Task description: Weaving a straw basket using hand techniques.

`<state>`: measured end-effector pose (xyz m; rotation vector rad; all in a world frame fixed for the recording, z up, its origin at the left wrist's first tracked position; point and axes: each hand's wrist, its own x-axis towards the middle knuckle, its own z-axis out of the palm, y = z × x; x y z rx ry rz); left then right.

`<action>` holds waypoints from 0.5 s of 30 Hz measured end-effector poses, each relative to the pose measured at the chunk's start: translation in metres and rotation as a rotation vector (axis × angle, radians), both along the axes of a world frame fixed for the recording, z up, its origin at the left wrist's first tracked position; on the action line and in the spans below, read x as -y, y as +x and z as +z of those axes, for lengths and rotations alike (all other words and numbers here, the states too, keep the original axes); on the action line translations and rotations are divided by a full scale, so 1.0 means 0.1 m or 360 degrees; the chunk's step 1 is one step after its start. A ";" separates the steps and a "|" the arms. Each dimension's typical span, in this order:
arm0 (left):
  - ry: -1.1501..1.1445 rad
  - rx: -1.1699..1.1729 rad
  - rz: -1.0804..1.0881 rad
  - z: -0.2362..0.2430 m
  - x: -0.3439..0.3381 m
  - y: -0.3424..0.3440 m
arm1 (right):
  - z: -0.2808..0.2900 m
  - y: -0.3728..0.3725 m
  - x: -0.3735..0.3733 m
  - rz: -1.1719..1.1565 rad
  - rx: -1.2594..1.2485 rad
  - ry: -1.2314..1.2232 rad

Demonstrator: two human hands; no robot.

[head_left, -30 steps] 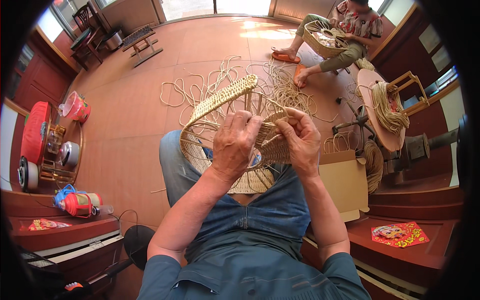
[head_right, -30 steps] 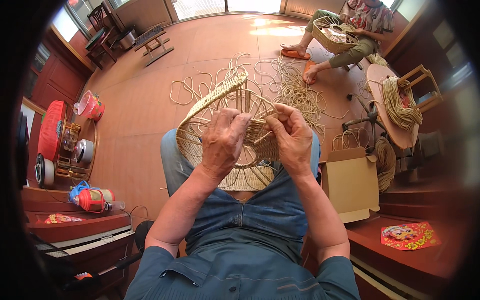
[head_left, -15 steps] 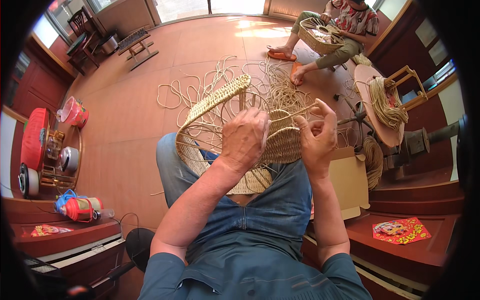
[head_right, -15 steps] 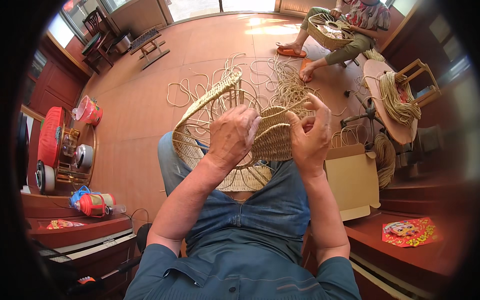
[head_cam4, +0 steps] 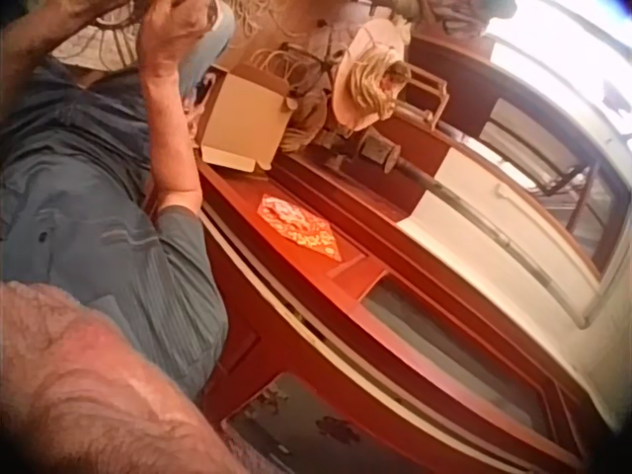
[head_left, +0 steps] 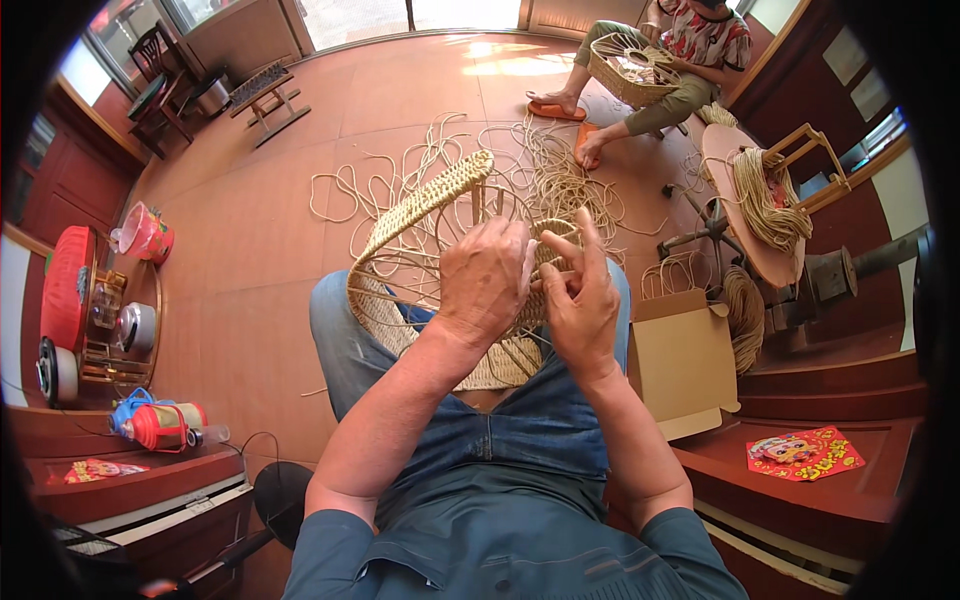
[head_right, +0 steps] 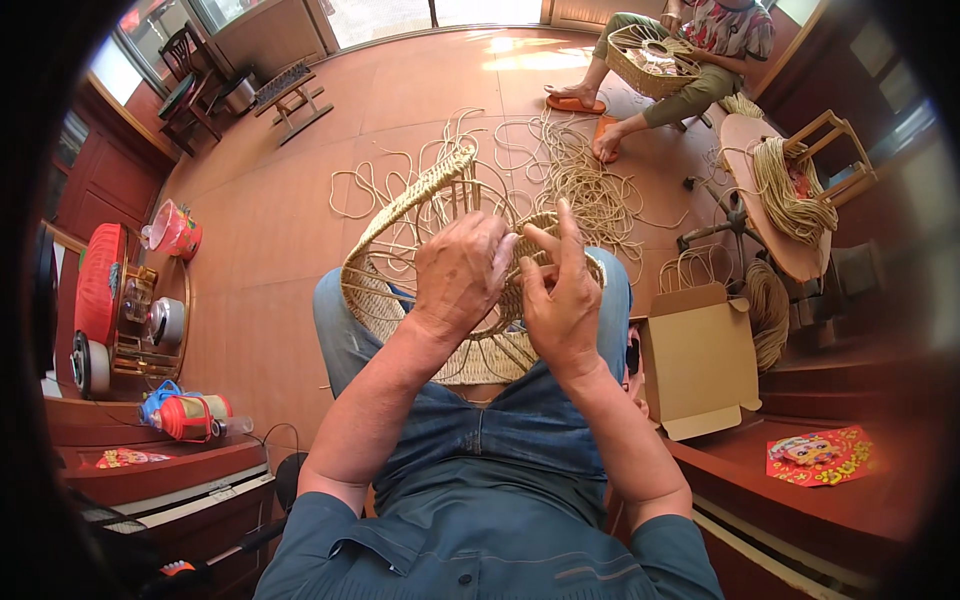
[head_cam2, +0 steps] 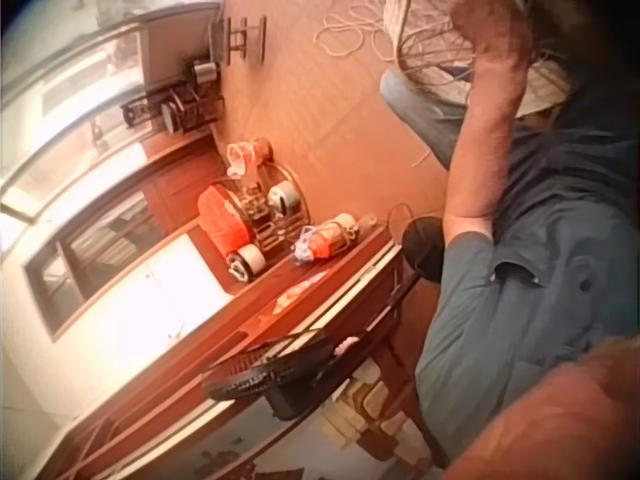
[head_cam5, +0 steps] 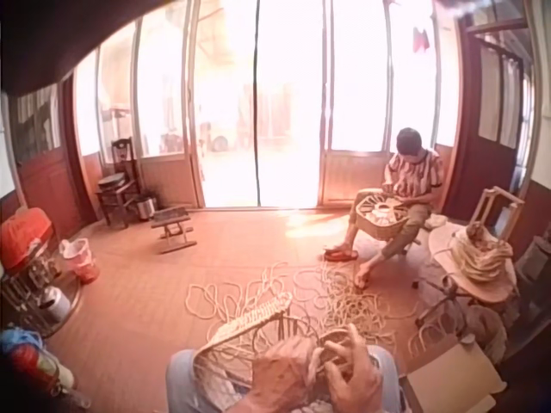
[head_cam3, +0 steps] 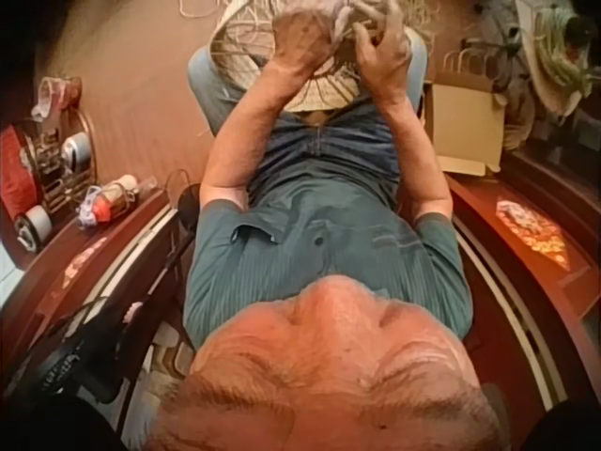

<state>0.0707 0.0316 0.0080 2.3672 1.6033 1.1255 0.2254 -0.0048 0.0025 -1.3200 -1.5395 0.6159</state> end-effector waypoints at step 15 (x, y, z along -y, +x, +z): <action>-0.0049 -0.0042 0.0015 0.03 0.01 0.01 | -0.03 -0.15 0.16 0.0077 -0.0285 -0.0071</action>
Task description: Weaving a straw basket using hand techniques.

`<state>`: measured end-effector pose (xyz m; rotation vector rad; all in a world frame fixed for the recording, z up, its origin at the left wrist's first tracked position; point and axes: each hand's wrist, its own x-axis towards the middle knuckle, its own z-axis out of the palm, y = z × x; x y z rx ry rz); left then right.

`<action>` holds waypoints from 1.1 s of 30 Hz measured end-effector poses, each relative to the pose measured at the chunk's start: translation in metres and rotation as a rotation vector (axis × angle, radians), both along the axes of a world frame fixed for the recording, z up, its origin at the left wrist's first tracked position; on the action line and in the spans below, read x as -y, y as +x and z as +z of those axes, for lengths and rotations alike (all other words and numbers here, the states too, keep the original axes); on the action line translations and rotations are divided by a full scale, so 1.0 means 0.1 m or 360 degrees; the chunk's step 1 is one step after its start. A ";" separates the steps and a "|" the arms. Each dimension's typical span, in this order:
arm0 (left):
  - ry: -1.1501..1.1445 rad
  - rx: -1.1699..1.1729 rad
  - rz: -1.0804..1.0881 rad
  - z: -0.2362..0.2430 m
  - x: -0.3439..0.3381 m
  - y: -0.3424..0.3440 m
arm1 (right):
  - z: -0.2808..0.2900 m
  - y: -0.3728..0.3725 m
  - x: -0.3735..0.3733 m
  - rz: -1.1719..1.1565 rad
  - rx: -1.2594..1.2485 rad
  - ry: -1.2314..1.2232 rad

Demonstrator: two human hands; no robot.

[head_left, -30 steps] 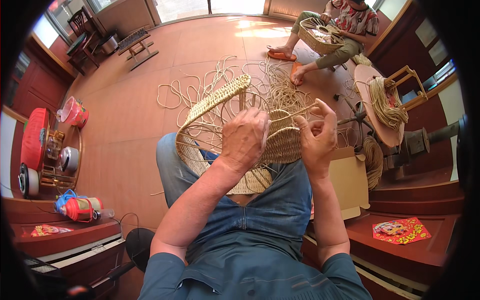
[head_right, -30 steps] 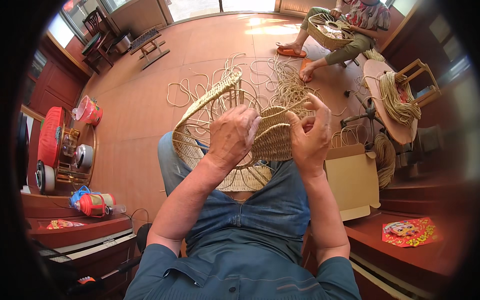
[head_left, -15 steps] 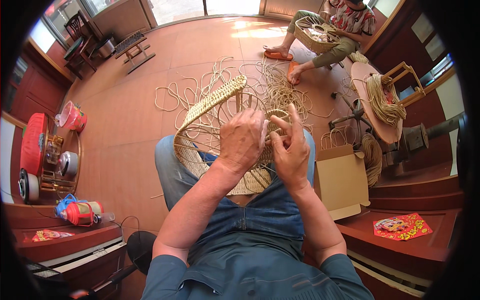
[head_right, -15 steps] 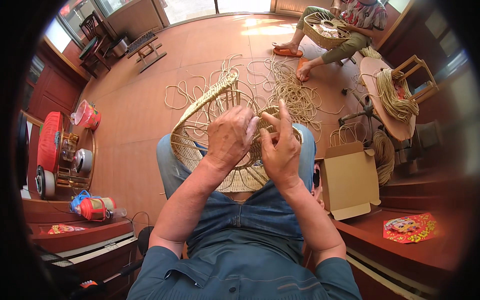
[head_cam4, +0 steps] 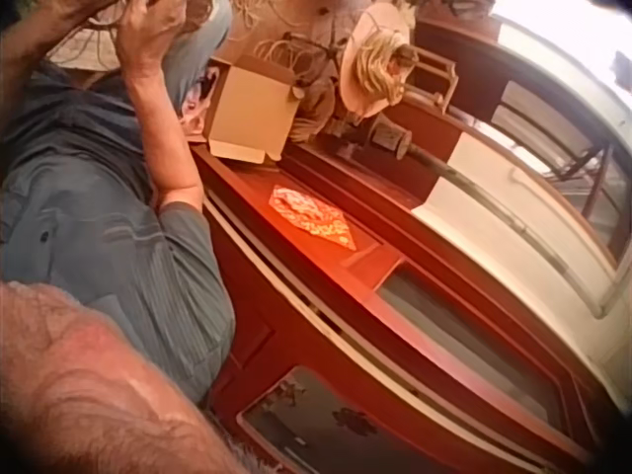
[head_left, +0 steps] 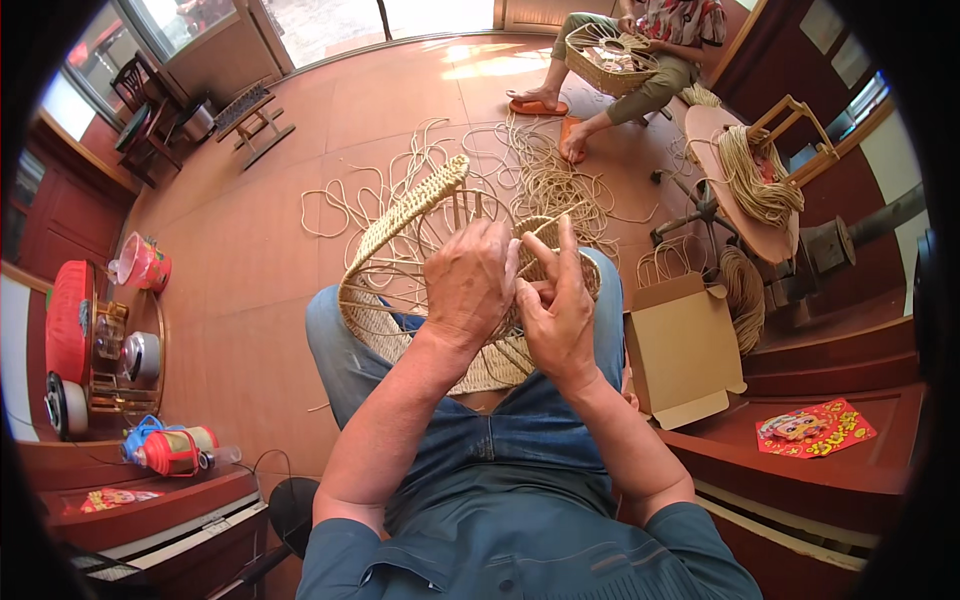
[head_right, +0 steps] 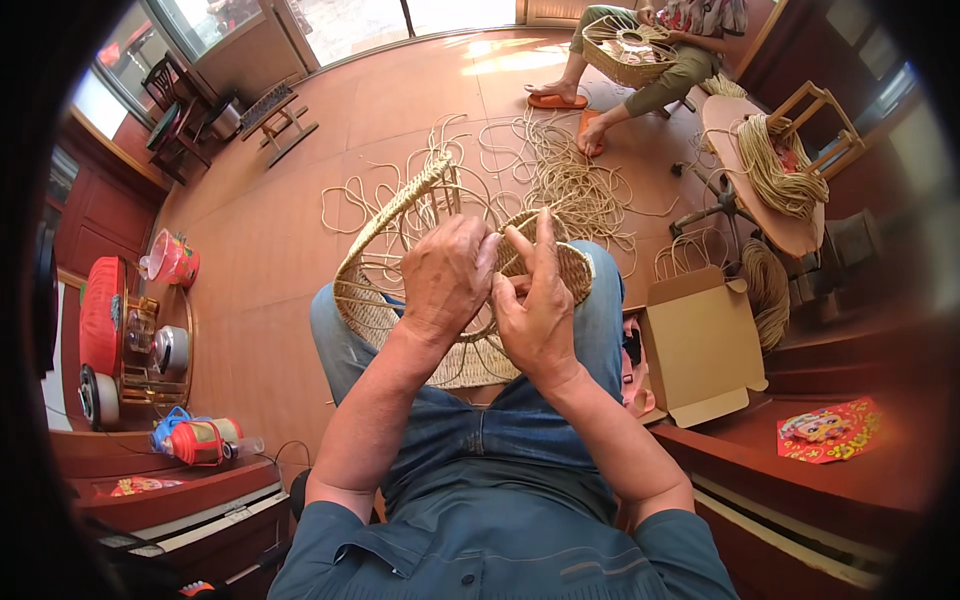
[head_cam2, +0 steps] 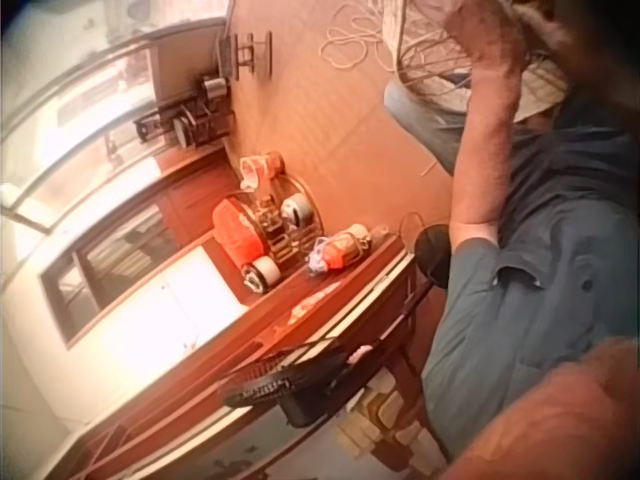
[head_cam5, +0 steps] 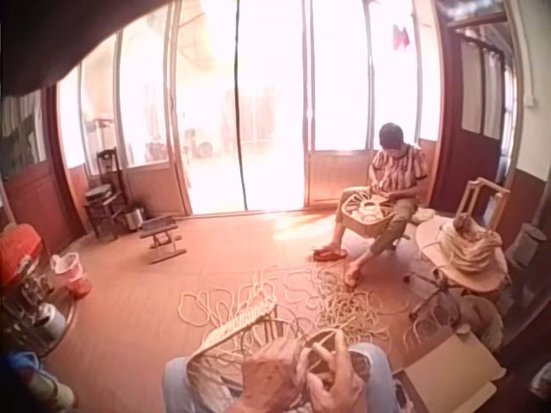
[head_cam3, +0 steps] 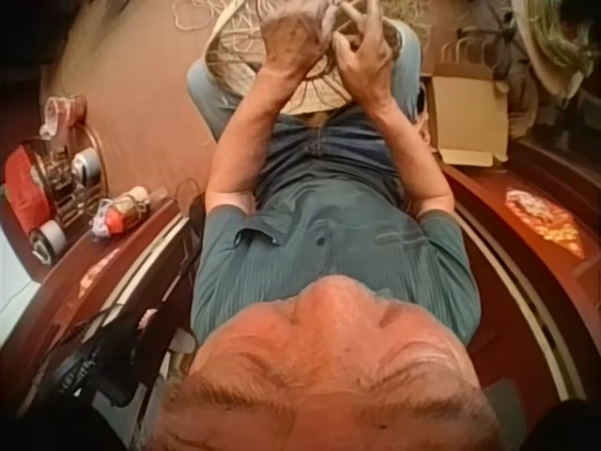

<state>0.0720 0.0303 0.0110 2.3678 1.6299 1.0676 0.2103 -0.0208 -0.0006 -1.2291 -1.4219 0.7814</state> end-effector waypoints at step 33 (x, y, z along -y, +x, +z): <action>-0.0547 -0.0465 -0.0075 0.32 -0.11 -0.19 | -0.01 -0.06 -0.23 0.0136 -0.0738 -0.0425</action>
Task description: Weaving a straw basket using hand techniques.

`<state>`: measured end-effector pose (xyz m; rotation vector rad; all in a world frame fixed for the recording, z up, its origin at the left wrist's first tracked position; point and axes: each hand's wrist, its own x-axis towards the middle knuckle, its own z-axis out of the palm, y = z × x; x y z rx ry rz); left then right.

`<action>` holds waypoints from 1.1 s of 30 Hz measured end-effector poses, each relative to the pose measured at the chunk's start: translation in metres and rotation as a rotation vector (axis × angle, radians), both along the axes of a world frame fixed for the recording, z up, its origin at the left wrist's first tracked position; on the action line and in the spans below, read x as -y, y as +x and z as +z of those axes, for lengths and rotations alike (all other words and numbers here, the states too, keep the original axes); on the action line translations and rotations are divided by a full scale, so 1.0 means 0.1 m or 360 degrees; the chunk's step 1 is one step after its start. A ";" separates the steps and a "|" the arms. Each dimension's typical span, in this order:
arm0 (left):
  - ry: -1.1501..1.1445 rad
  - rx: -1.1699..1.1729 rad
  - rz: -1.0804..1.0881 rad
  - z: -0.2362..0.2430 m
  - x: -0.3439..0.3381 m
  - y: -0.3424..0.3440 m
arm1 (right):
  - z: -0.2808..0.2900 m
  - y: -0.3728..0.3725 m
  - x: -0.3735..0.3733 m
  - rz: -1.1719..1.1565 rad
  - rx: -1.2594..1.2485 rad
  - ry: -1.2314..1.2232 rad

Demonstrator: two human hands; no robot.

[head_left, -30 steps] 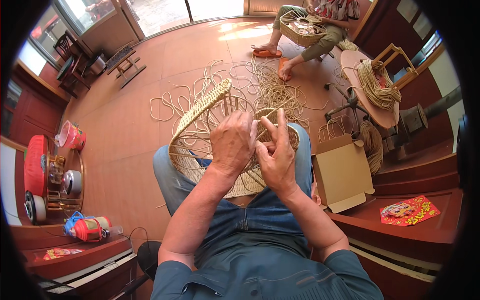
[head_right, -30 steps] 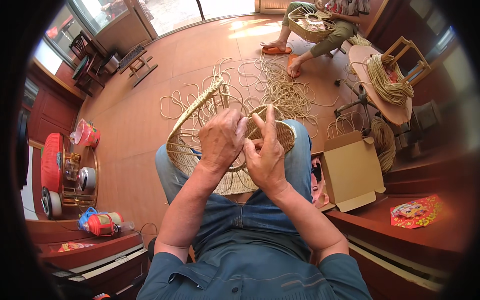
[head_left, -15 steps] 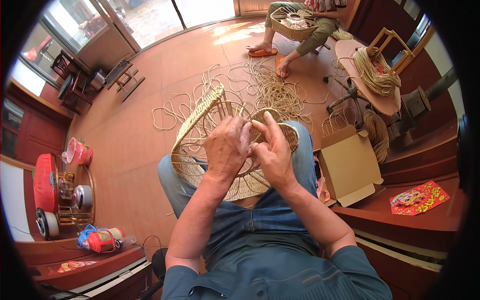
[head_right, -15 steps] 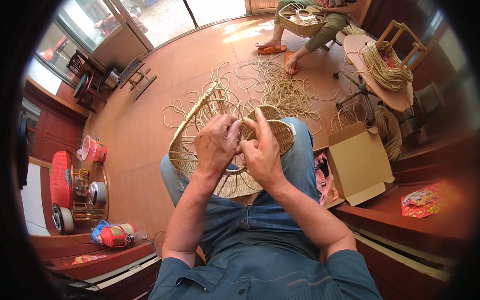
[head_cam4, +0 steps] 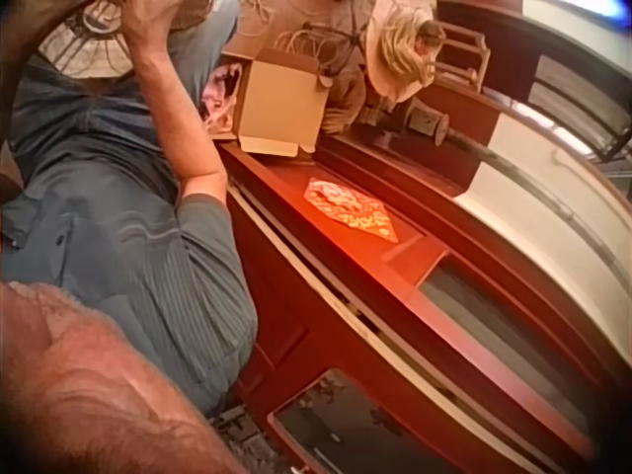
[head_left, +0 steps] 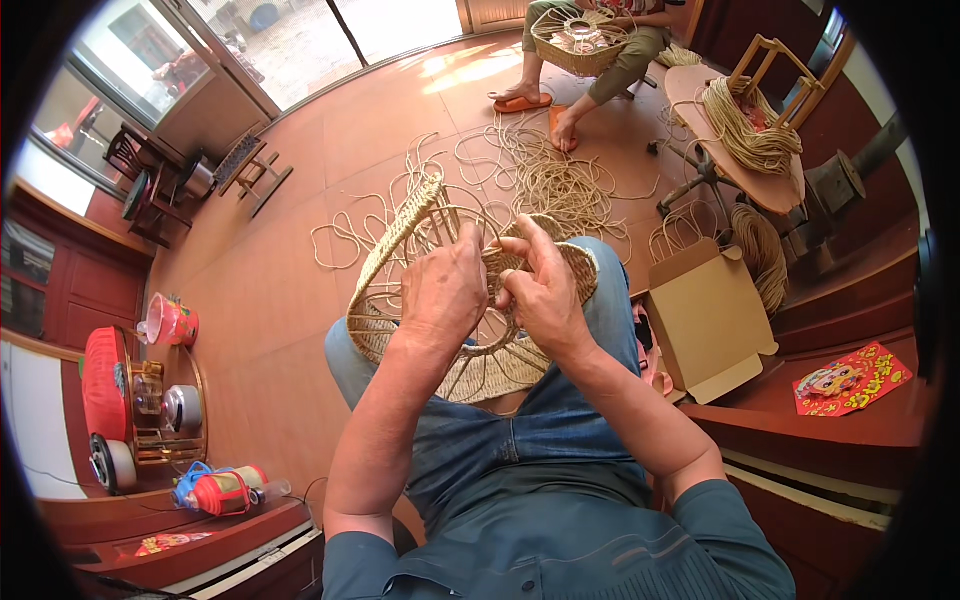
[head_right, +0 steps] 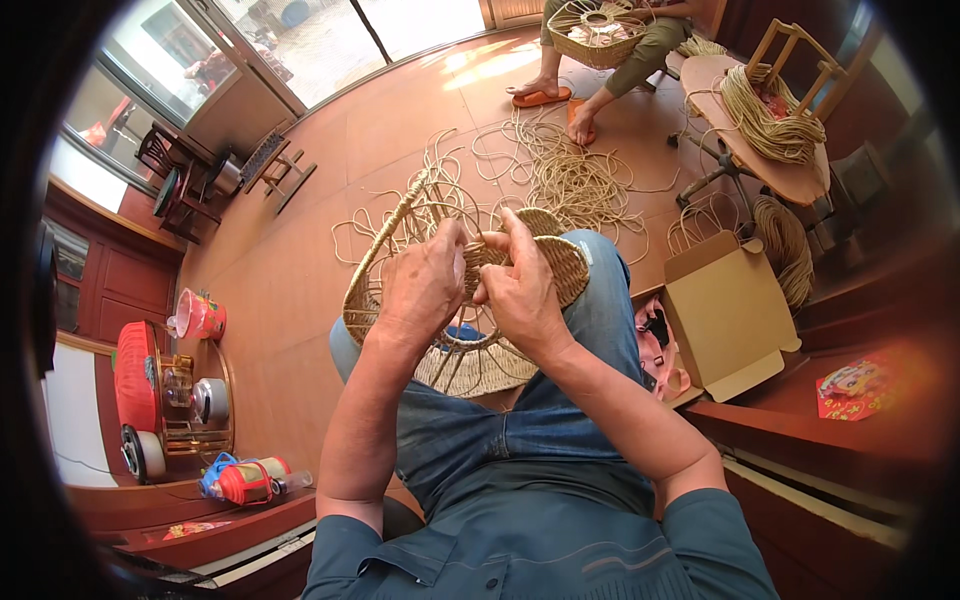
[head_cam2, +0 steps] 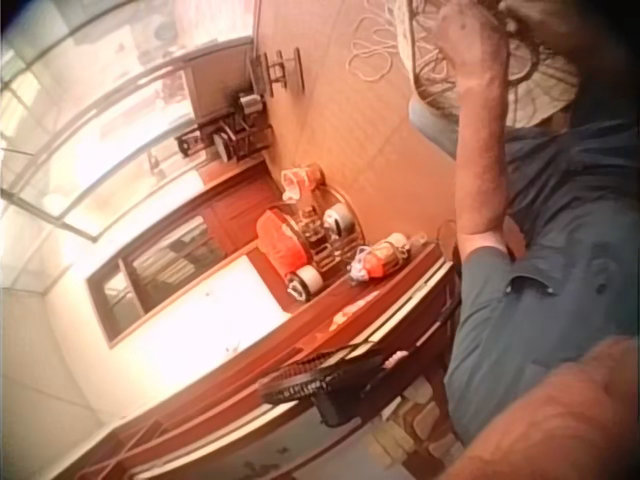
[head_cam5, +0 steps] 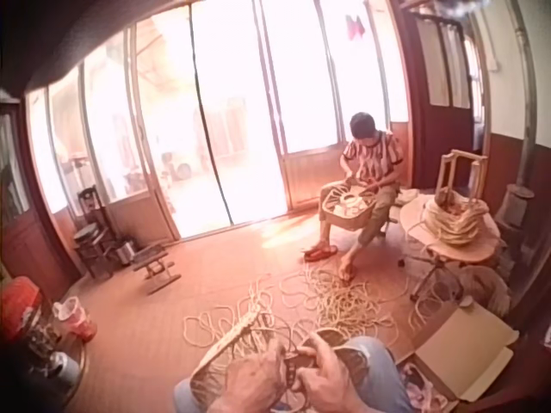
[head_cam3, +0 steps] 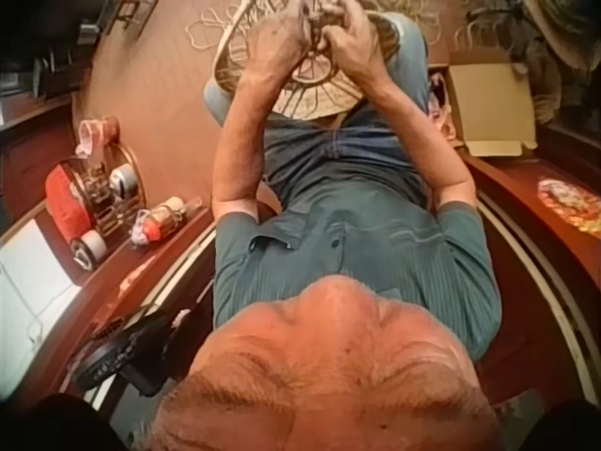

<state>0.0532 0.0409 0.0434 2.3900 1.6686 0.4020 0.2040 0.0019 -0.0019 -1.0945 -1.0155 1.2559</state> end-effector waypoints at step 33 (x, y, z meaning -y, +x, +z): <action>-0.0130 0.0779 -0.0055 0.38 0.53 0.01 | -0.19 -0.13 -0.07 -0.0606 0.0625 0.0592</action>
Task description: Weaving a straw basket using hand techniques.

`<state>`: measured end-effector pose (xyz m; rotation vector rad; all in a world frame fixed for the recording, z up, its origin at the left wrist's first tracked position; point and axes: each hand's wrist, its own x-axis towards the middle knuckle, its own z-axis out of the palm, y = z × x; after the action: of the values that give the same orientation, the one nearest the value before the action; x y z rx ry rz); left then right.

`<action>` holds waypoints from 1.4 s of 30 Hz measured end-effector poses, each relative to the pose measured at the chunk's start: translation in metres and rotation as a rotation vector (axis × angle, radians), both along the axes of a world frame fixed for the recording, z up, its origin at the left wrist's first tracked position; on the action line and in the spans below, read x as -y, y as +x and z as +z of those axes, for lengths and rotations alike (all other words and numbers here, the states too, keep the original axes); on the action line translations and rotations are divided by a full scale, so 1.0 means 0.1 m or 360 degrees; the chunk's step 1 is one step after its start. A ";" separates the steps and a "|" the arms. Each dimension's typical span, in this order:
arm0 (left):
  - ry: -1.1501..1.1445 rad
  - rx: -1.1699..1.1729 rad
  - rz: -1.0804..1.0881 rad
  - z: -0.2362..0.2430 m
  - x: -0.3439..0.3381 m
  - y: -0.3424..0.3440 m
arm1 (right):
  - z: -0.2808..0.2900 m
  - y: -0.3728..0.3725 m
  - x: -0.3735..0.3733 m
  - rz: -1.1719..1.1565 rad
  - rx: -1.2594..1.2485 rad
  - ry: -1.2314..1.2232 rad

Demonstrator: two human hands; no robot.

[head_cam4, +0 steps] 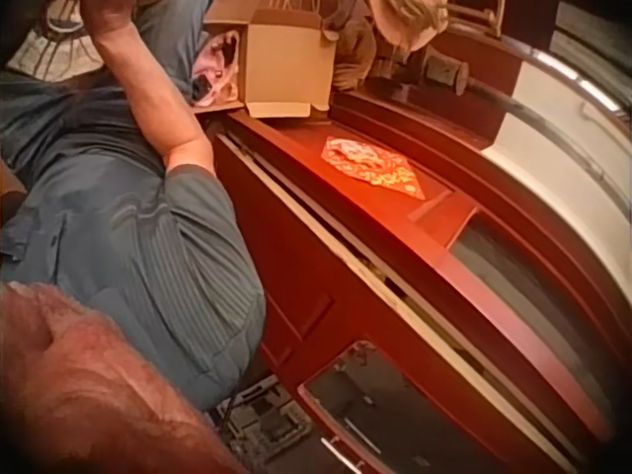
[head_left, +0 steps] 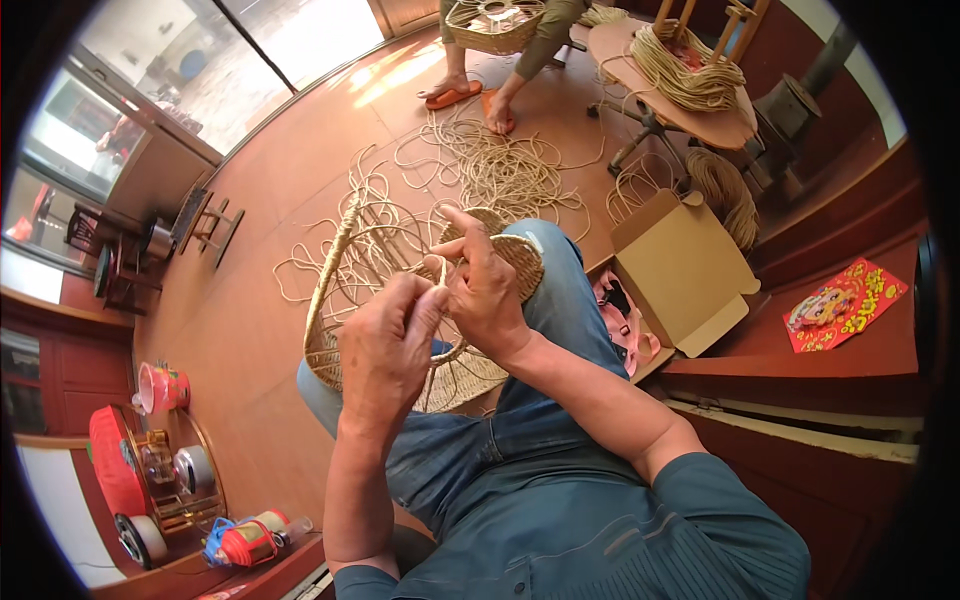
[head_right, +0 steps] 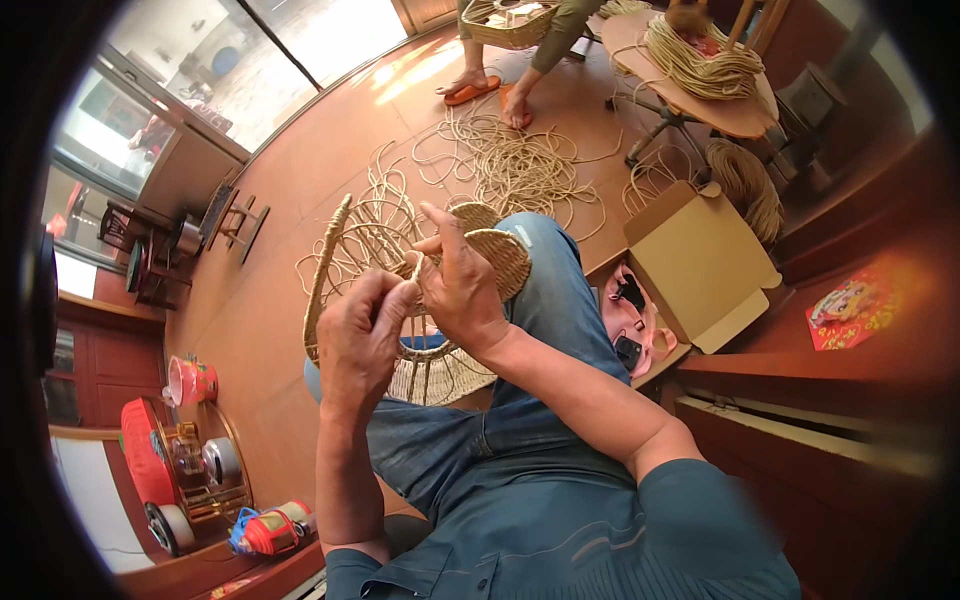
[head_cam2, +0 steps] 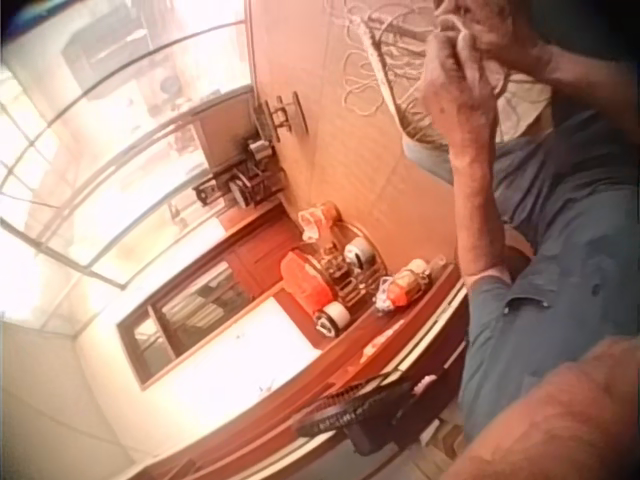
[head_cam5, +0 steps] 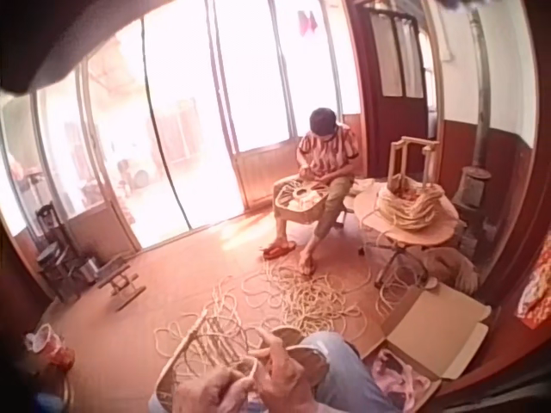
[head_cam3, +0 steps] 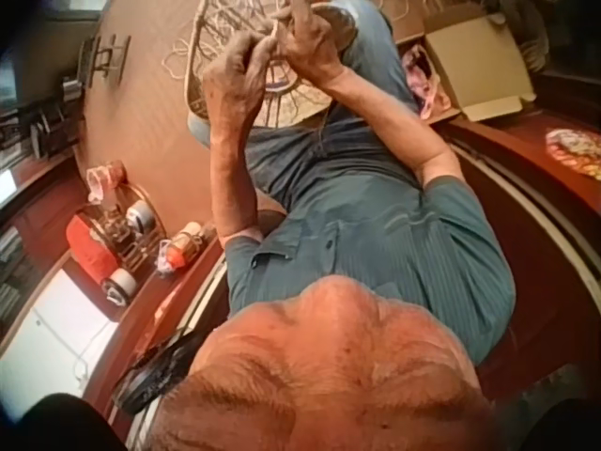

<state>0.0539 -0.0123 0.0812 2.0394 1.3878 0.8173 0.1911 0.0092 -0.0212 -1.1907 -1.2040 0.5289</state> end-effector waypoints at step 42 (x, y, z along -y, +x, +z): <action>0.0731 -0.0407 0.0227 -0.71 -0.46 0.15 | 0.10 0.14 -0.14 0.0179 -0.0002 -0.0426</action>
<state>0.0694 0.0334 0.0103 2.4843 1.6136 1.0426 0.2049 0.0229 -0.0109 -1.3519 -1.2310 0.7940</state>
